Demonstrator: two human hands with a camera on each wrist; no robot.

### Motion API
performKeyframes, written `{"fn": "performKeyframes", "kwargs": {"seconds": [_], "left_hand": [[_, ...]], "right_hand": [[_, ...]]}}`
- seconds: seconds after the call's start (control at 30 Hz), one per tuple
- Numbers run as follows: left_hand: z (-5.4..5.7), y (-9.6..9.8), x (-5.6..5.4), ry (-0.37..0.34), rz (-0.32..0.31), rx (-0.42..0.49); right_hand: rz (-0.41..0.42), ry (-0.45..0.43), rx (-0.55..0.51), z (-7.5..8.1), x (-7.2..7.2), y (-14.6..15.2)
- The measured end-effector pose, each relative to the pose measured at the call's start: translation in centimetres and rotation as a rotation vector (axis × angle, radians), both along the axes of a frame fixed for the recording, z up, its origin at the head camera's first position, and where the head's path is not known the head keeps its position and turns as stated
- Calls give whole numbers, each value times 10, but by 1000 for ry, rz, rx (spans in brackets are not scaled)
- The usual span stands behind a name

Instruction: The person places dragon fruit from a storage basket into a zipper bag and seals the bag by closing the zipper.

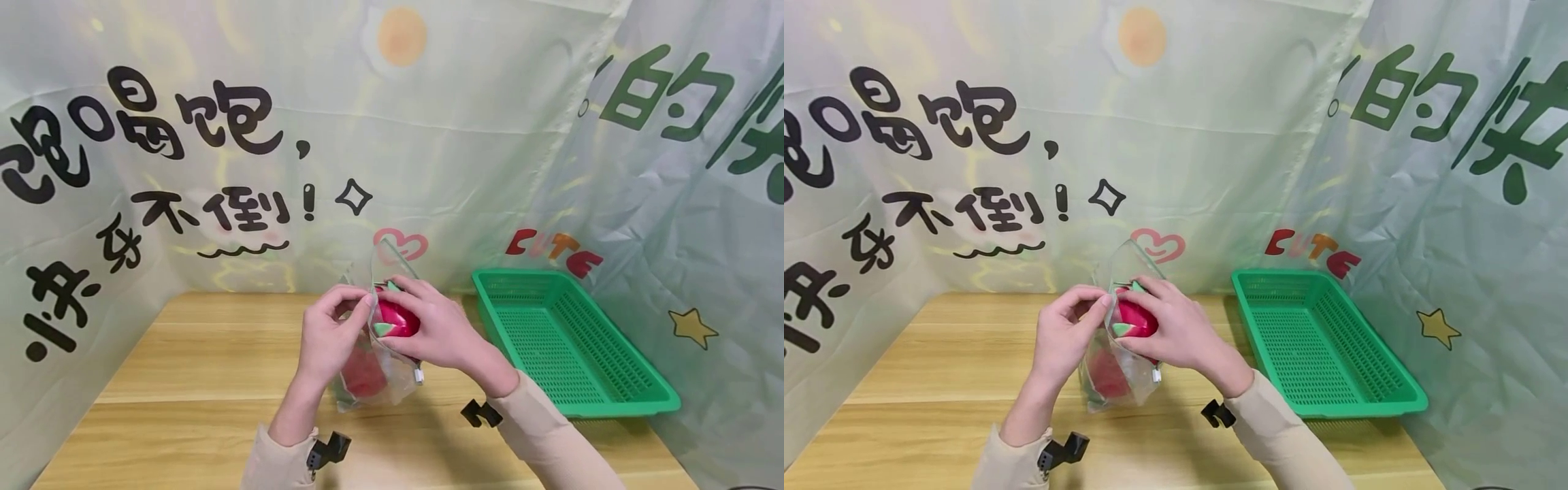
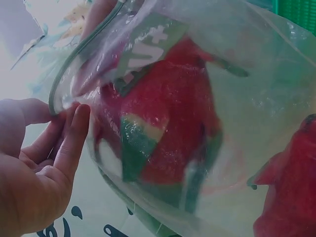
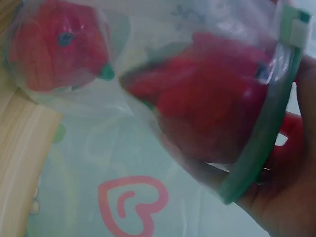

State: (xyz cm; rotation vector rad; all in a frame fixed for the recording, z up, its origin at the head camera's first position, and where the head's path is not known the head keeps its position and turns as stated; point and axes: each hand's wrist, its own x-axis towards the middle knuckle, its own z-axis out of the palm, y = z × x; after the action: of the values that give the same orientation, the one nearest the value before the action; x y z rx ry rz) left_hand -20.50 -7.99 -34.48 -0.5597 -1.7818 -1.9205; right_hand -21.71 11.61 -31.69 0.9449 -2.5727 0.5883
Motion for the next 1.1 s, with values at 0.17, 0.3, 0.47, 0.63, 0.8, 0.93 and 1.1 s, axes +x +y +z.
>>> {"fn": "performKeyframes", "kwargs": {"seconds": [0.17, 0.3, 0.47, 0.63, 0.8, 0.93, 1.1], "left_hand": [[1, -2, 0, 3, 10, 0], [1, -5, 0, 13, 31, 4], [3, -13, -1, 13, 47, 45], [5, -16, 1, 17, 18, 72], [6, -12, 2, 21, -6, 49], [6, -10, 3, 29, -2, 46], [5, -11, 2, 23, 16, 58]], "right_hand": [[-60, -95, 49, 0, -4, -8], [-114, -219, -25, 1, -7, -13], [-160, -326, -137, 5, -12, -12], [-262, -296, -157, 9, -20, -17], [-166, -169, -26, 3, -31, -32], [-73, -109, 73, -7, -36, -38], [62, -37, 117, -15, -46, -38]]}}
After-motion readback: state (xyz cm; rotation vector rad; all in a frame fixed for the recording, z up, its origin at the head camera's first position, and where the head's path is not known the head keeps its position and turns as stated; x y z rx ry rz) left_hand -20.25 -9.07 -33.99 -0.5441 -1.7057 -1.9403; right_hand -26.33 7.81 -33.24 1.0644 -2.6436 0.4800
